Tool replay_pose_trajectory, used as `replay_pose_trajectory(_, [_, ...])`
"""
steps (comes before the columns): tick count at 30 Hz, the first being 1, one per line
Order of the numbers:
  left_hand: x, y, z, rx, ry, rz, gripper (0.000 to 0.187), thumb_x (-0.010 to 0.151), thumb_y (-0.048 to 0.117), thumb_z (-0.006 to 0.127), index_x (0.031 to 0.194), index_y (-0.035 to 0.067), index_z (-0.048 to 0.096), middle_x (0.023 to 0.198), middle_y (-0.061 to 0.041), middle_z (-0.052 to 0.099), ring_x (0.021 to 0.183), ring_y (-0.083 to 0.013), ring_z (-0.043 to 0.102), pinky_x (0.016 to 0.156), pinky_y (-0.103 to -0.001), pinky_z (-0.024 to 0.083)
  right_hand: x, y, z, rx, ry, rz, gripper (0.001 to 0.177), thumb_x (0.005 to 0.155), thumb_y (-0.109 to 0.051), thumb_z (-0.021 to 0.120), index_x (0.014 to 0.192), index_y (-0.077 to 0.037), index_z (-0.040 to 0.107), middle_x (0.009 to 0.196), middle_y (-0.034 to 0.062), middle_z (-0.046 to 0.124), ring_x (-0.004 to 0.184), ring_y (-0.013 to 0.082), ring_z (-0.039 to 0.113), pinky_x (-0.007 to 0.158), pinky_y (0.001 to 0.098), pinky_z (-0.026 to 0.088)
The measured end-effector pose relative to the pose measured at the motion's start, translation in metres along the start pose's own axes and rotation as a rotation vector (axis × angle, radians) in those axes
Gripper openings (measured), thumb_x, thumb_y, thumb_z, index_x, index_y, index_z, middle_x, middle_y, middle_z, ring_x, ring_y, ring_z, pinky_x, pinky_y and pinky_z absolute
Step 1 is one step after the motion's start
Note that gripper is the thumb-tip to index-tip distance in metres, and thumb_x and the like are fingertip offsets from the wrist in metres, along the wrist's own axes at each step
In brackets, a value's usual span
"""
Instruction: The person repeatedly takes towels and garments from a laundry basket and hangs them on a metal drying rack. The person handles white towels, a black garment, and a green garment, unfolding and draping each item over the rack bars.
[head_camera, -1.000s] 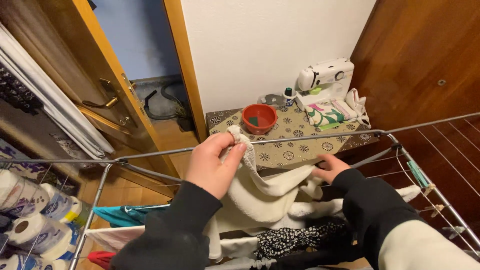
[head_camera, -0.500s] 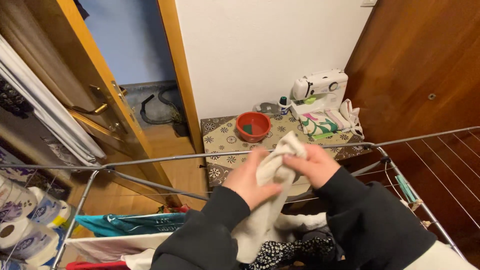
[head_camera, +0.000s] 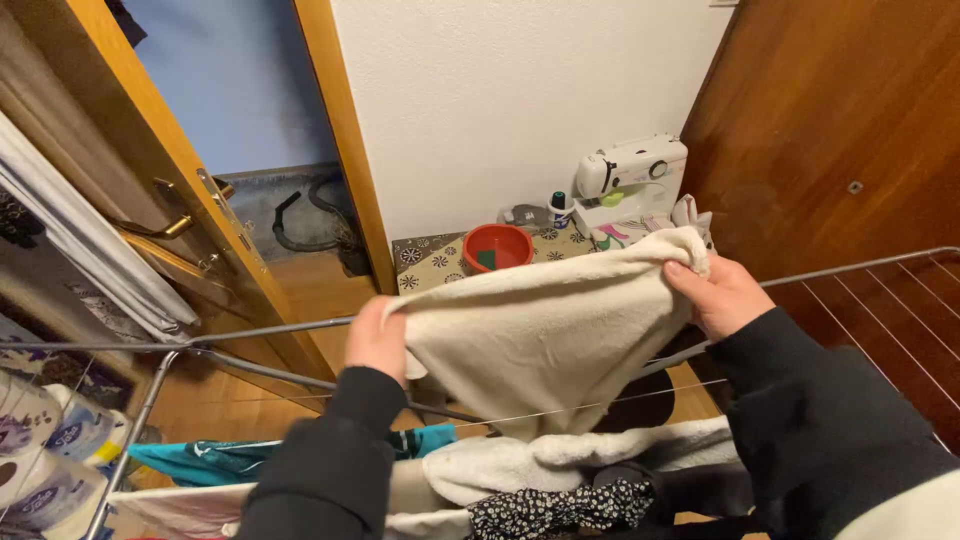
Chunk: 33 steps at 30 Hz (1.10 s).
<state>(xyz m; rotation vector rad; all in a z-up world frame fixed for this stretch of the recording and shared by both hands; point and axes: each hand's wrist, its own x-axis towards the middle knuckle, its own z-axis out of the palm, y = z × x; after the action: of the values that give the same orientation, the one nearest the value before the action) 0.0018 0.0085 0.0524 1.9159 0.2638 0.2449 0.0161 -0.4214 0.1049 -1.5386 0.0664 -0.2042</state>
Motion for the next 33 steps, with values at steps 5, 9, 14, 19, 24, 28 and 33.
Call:
replay_pose_trajectory(5, [0.018,0.064,-0.029,0.014,-0.116,0.155,0.019,0.092,0.022,0.062,0.103,0.015,0.076,0.098,-0.011,0.073,0.103,-0.0258,0.068,0.098,-0.043,0.052,-0.01,-0.035,0.013,-0.05,0.04,-0.043,0.022,0.102,-0.016,0.07,0.119,-0.002,0.069,0.102,0.0114,0.071,0.092,0.0255,0.071,0.078,0.0527,0.061])
replay_pose_trajectory(9, [-0.016,0.128,-0.057,0.452,-0.42,0.23,0.059,0.067,0.047,0.087,0.113,0.013,0.075,0.109,-0.019,0.076,0.112,-0.0414,0.069,0.101,-0.052,0.055,-0.02,-0.039,0.02,-0.058,0.051,-0.041,0.023,0.103,-0.018,0.069,0.118,0.0,0.069,0.101,0.0122,0.071,0.094,0.0266,0.07,0.081,0.0549,0.059])
replay_pose_trajectory(14, [-0.005,0.057,-0.059,0.911,-0.494,0.318,0.035,0.081,0.024,0.069,0.116,0.027,0.073,0.109,-0.008,0.075,0.111,-0.0344,0.071,0.098,-0.048,0.058,-0.057,-0.055,0.045,-0.252,-0.025,0.106,0.027,0.103,-0.015,0.065,0.12,0.004,0.072,0.103,0.0223,0.074,0.095,0.0338,0.068,0.089,0.0595,0.056])
replay_pose_trajectory(19, [-0.005,-0.007,-0.037,0.224,-0.442,0.186,0.034,0.079,0.007,0.061,0.109,0.019,0.07,0.098,-0.006,0.075,0.105,-0.025,0.071,0.096,-0.04,0.054,-0.029,0.013,0.023,-0.405,0.003,0.166,0.042,0.105,-0.022,0.062,0.143,-0.004,0.061,0.116,0.0231,0.071,0.106,0.0353,0.066,0.099,0.0555,0.051])
replay_pose_trajectory(24, [-0.043,-0.058,0.022,0.084,-0.405,-0.098,0.056,0.09,0.012,0.064,0.145,0.017,0.058,0.146,-0.02,0.059,0.143,-0.034,0.048,0.124,-0.046,0.035,-0.048,0.005,0.054,-0.988,-0.181,0.218,0.087,0.091,-0.035,0.072,0.163,-0.028,0.023,0.156,0.0254,0.045,0.137,0.0463,0.052,0.119,0.057,0.04])
replay_pose_trajectory(28, [-0.087,-0.04,0.033,0.24,-0.677,-0.225,0.07,0.095,0.007,0.052,0.155,0.037,0.036,0.165,-0.001,0.04,0.052,-0.0157,0.054,0.047,-0.03,0.047,-0.051,0.07,0.027,-1.16,-0.489,0.108,0.073,0.086,-0.018,0.065,0.151,-0.037,0.038,0.131,0.0092,0.071,0.102,0.036,0.075,0.087,0.0422,0.058])
replay_pose_trajectory(33, [-0.095,-0.075,0.053,0.803,-1.06,-0.242,0.052,0.097,0.03,0.036,0.143,0.035,0.059,0.144,-0.006,0.046,0.117,-0.0337,0.059,0.104,-0.043,0.048,-0.07,0.115,0.024,-1.364,-0.978,0.247,0.031,0.095,-0.035,0.057,0.119,-0.031,0.077,0.119,0.0006,0.072,0.102,0.0175,0.068,0.1,0.0389,0.057])
